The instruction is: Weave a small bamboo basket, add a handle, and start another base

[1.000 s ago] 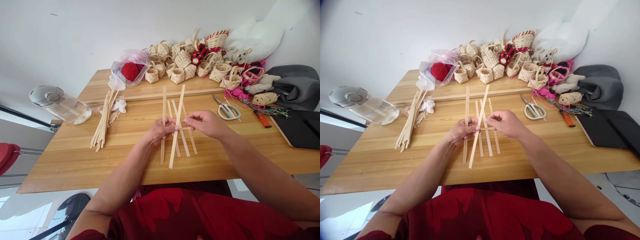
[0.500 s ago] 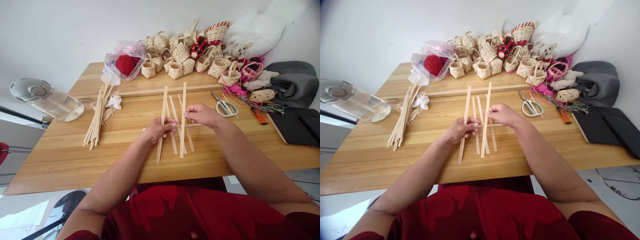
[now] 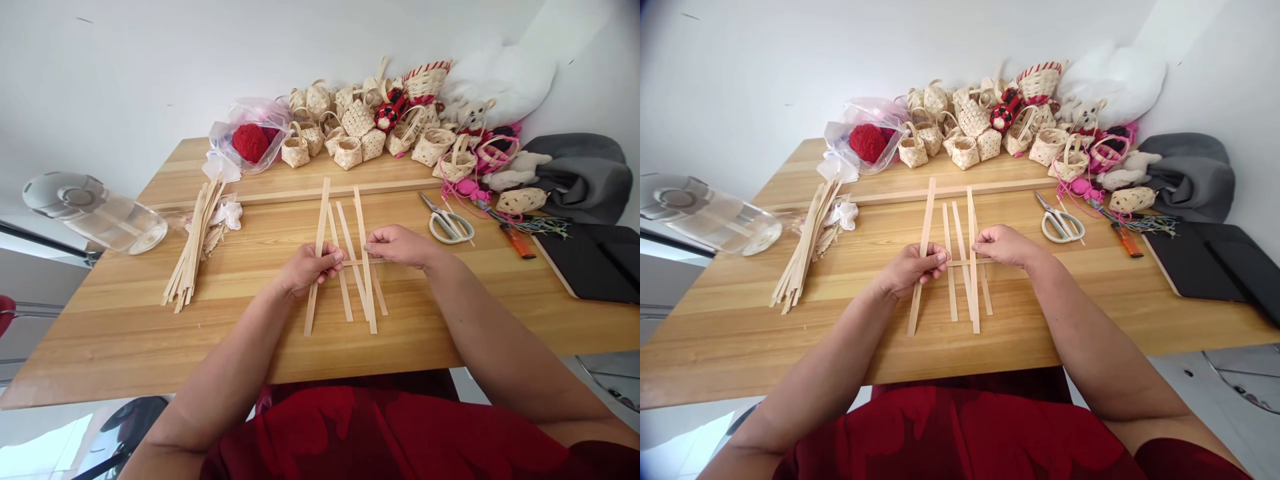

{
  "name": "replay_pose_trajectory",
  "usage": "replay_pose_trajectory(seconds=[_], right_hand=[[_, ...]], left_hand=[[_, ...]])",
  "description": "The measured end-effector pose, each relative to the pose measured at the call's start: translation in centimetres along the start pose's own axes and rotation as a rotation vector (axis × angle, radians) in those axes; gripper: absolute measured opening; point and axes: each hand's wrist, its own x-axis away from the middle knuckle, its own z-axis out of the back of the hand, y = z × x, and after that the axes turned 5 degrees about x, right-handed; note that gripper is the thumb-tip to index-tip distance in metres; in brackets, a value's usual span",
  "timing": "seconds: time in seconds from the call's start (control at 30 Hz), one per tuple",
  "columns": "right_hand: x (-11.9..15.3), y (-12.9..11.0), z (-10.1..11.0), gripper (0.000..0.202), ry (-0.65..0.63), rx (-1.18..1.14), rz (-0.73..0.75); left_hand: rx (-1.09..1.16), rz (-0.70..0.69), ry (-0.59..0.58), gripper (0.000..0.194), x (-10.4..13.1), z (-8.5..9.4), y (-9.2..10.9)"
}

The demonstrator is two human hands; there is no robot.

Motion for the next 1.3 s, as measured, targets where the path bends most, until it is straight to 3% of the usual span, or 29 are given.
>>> replay_pose_trajectory(seconds=[0.17, 0.47, 1.3], right_hand=[[0.0, -1.1, 0.1, 0.023, 0.064, 0.163, -0.043], [-0.2, -1.6, -0.2, 0.017, 0.125, 0.212, -0.09], [-1.1, -2.1, -0.9, 0.024, 0.116, 0.483, -0.122]], left_hand=[[0.107, -0.063, -0.043, 0.039, 0.2, 0.1, 0.4], [0.379, -0.193, 0.078, 0.027, 0.5, 0.3, 1.5], [0.373, -0.071, 0.271, 0.013, -0.1, 0.9, 1.7]])
